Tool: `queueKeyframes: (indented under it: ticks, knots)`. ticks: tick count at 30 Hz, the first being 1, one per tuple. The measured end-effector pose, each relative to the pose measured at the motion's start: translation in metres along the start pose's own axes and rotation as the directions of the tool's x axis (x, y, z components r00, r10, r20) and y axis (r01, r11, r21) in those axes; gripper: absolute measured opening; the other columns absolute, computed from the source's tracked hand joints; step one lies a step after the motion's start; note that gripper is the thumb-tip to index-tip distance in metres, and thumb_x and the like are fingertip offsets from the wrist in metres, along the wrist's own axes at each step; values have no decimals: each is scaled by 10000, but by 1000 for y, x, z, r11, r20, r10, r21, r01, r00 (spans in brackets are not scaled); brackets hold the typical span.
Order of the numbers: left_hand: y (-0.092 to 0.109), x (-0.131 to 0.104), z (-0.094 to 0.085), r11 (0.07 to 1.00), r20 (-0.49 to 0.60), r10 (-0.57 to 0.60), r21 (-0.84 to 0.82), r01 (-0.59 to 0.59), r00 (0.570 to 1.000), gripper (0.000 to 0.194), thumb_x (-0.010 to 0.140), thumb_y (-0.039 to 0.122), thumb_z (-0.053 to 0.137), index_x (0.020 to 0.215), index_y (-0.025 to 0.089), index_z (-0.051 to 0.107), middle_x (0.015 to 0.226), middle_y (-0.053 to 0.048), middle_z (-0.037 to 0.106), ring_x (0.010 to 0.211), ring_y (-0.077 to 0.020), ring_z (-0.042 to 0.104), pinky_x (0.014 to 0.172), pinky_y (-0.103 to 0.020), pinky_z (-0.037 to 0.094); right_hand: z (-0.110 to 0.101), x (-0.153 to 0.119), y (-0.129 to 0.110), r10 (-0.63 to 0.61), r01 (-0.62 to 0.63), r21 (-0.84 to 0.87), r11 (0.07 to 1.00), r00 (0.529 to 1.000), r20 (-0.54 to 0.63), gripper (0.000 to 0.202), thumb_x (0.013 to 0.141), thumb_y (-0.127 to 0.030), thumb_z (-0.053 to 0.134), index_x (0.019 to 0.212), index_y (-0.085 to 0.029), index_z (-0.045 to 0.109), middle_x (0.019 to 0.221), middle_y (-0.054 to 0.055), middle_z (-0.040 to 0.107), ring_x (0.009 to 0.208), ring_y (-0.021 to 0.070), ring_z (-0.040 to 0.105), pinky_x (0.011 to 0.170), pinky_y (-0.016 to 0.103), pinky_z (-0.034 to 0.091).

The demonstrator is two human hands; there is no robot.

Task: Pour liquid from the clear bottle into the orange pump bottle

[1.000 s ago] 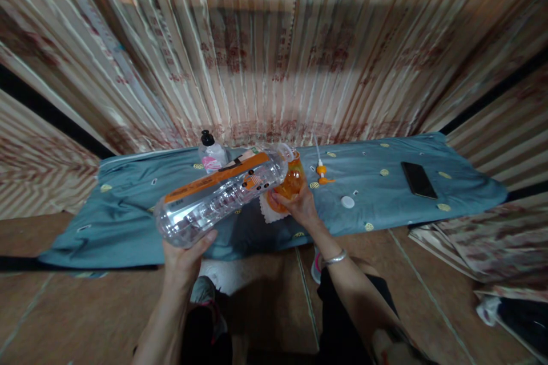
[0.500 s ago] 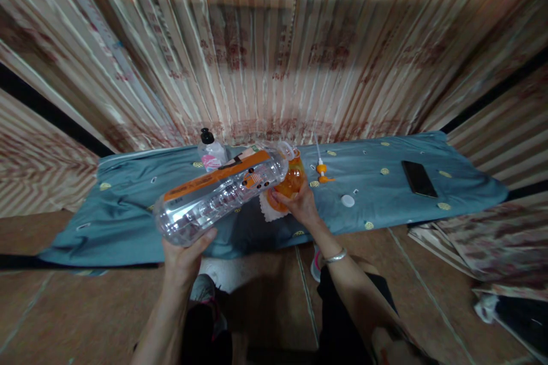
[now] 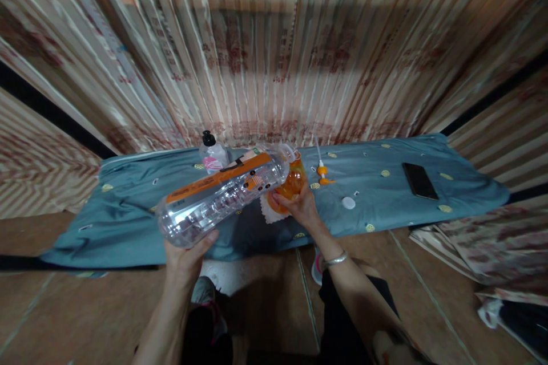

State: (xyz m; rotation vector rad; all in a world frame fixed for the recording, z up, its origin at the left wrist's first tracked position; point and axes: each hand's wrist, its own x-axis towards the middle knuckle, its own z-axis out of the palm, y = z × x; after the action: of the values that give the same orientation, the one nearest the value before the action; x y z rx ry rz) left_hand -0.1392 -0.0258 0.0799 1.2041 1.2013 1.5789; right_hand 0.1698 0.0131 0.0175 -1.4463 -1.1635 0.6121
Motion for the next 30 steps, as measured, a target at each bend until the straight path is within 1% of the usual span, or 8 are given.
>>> queueKeyframes:
  ticks: [4, 9, 12, 15, 18, 21, 27, 30]
  knots:
    - [5, -2, 6, 998, -14, -36, -55, 36, 999, 668, 552, 449, 1148, 1117, 240, 860, 974, -60, 868, 1014, -325, 859, 1067, -441, 720, -1, 0, -1, 2, -2, -7, 1000, 1000, 9, 923, 723, -610, 1064, 1463, -230, 664, 1279, 172, 900, 1268, 455, 887, 1106, 639, 742]
    - [3, -2, 5, 997, -14, -21, -73, 19, 1000, 760, 551, 414, 1150, 1227, 236, 853, 997, -60, 873, 1007, -317, 856, 1018, -411, 725, -1, 0, -1, 18, -18, 16, 1000, 1000, 18, 933, 705, -584, 1070, 1466, -221, 669, 1278, 169, 907, 1264, 459, 892, 1094, 625, 754]
    - [-2, 0, 2, 996, -10, -16, -86, 15, 1000, 698, 543, 395, 1147, 1158, 231, 860, 942, -49, 866, 977, -302, 859, 972, -373, 728, 0, 1, -2, 27, -27, 22, 999, 1000, 16, 944, 697, -568, 1074, 1474, -221, 667, 1294, 163, 908, 1301, 457, 882, 1125, 628, 745]
    - [-5, 2, -1, 997, 23, -8, -72, 10, 1000, 635, 537, 396, 1138, 1082, 229, 858, 911, -50, 860, 960, -315, 863, 943, -388, 741, -1, 1, -4, 43, -43, 0, 999, 999, 29, 958, 698, -509, 1095, 1495, -201, 663, 1330, 186, 895, 1356, 471, 863, 1169, 644, 724]
    - [-4, 2, -2, 998, 18, -11, -60, 12, 1000, 621, 557, 408, 1129, 1086, 231, 855, 917, -47, 859, 975, -321, 865, 960, -405, 744, -3, 1, -6, 54, -54, -6, 999, 998, 33, 964, 694, -473, 1107, 1497, -185, 659, 1332, 208, 889, 1382, 489, 850, 1185, 664, 715]
    - [-2, 1, 0, 998, 21, -19, -58, 20, 1000, 609, 570, 397, 1125, 1088, 230, 852, 940, -42, 863, 983, -305, 862, 962, -392, 738, -4, 2, -6, 59, -58, -4, 998, 998, 36, 967, 686, -485, 1109, 1491, -189, 661, 1300, 201, 897, 1366, 501, 853, 1173, 676, 720]
    - [4, -1, 8, 993, -20, 17, -114, -19, 1000, 521, 542, 398, 1139, 909, 221, 814, 890, -42, 848, 938, -255, 838, 927, -300, 708, -2, 1, 2, 7, -7, -5, 1000, 1000, 19, 940, 714, -543, 1090, 1493, -225, 672, 1320, 168, 898, 1330, 459, 868, 1149, 637, 732]
    - [6, -2, 10, 992, -13, 7, -123, -8, 1000, 547, 531, 365, 1147, 955, 232, 827, 892, -24, 851, 948, -245, 845, 952, -285, 700, -1, 1, 4, 2, -2, 3, 1000, 1000, 24, 975, 704, -543, 1100, 1515, -219, 667, 1321, 165, 901, 1284, 444, 885, 1136, 614, 741]
